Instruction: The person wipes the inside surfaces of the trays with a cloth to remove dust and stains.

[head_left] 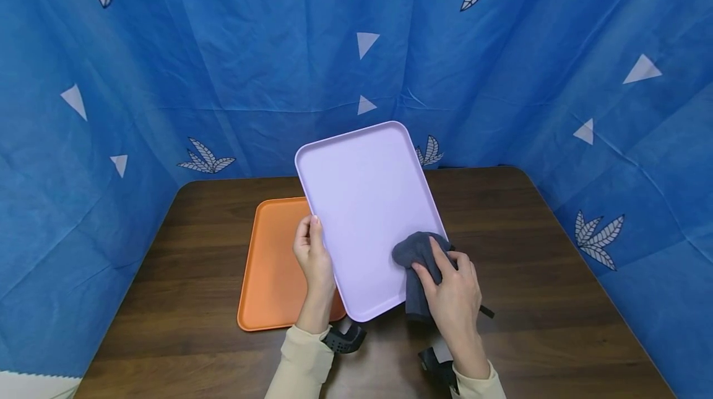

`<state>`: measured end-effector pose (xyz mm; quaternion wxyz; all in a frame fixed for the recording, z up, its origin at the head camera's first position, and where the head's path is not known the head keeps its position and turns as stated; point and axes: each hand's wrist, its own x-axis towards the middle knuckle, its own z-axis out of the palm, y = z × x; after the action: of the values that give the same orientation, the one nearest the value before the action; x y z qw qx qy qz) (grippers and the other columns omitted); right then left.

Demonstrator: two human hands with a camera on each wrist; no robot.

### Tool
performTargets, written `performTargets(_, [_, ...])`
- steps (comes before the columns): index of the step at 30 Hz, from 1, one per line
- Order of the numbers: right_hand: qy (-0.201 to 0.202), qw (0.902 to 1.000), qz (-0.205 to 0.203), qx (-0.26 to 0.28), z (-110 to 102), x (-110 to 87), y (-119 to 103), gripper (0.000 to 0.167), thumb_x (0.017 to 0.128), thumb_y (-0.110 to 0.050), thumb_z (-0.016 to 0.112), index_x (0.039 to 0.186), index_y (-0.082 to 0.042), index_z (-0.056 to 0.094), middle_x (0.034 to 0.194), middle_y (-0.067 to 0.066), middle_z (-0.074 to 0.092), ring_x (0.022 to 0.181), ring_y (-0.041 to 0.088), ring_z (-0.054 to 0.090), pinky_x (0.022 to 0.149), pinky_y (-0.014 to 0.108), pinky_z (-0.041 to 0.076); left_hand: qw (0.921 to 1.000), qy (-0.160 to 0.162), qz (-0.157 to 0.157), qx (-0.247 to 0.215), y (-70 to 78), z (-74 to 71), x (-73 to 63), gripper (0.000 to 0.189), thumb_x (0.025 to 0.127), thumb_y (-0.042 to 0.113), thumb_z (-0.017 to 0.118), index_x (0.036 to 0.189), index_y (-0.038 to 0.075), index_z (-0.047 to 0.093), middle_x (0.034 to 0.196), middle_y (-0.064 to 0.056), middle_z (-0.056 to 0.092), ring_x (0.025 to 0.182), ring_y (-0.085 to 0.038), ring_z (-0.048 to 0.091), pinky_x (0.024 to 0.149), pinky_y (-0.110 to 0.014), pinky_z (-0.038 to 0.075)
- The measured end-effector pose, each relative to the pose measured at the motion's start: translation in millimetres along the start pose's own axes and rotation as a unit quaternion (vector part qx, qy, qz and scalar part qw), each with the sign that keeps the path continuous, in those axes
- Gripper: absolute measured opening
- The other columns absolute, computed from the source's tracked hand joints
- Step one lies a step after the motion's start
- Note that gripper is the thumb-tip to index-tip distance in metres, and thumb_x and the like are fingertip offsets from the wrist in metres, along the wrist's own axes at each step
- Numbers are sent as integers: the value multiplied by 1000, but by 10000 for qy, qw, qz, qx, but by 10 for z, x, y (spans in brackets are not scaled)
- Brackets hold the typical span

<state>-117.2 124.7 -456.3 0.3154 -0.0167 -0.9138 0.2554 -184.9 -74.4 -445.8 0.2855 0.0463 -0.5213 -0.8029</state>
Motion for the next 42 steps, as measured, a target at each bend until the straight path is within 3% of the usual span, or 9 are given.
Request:
performTargets(13, [-51,9997,-233,-4,54,-110,-123,57,71,-26,87,123,-12,69,101,26,63,90,38,62,67,54,55,10000,16,-15,30,3,-8,-5,18,101,18,52,99,5,64,81,7,60,70,-5,56,60,-18,47])
performTargets(26, [-202,9949,-982,73,105,-291,-364,59,67,-28,90,121,-14,70,95,20,62,85,29,61,63,44,55,9999,120,-52,103,-22,-15,7,19,101,17,52,99,3,64,81,7,59,73,-5,56,62,-18,46])
performTargets(33, [-349,9856,-1655,-26,124,-393,-516,59,66,-29,91,120,-18,71,95,13,61,84,23,60,63,36,52,9999,135,-61,54,-43,-18,18,18,101,17,53,99,4,65,79,7,58,70,-5,54,60,-18,45])
performTargets(42, [-474,9777,-2032,-227,104,-389,-553,57,64,-25,91,118,-22,72,97,12,61,84,23,59,66,36,51,9997,136,-122,133,-49,-31,37,20,100,18,54,100,3,66,79,7,59,71,-6,55,61,-19,45])
